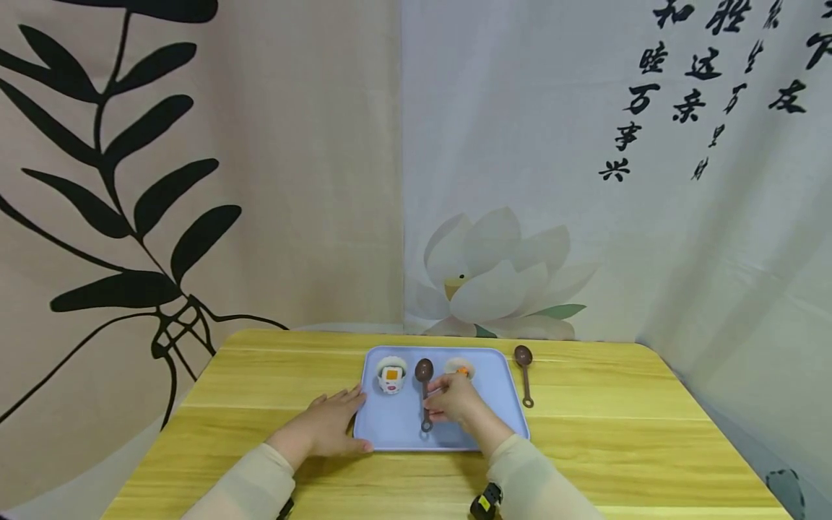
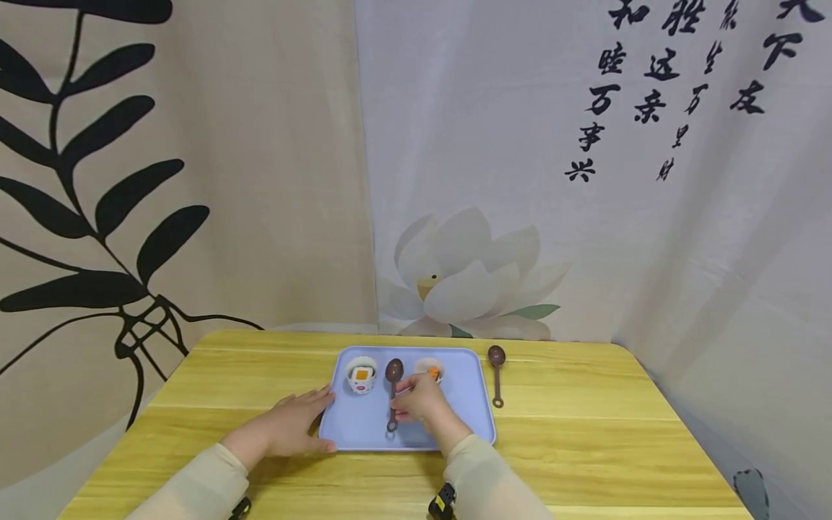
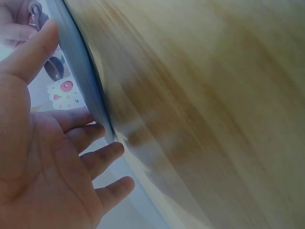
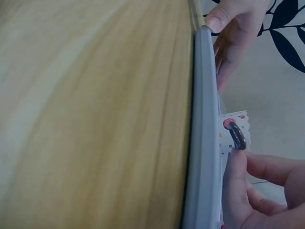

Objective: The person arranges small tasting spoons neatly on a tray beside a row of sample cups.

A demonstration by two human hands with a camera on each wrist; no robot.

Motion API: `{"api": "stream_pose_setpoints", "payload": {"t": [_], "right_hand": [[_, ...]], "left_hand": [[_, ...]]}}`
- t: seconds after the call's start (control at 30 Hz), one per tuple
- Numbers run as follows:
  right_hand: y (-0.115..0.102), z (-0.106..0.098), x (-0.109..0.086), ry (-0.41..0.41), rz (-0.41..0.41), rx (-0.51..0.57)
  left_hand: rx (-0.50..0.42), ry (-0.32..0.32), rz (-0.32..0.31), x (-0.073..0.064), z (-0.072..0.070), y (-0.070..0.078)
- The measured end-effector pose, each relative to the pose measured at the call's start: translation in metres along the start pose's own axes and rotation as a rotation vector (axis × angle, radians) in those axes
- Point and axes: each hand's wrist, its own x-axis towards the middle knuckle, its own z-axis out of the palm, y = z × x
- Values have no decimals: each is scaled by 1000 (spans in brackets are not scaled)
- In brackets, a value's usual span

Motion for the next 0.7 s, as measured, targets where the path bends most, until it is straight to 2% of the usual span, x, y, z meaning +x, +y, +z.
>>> {"api": "stream_pose_setpoints", "payload": {"t": [0.37,0.7], "right_hand": [[2,5,2,13,8,-30],[5,6,5,16,13,-27]], "left_hand": [[-12,-16,-8,0,0,-2],[-14,-4,-2,0,0,-1]]}}
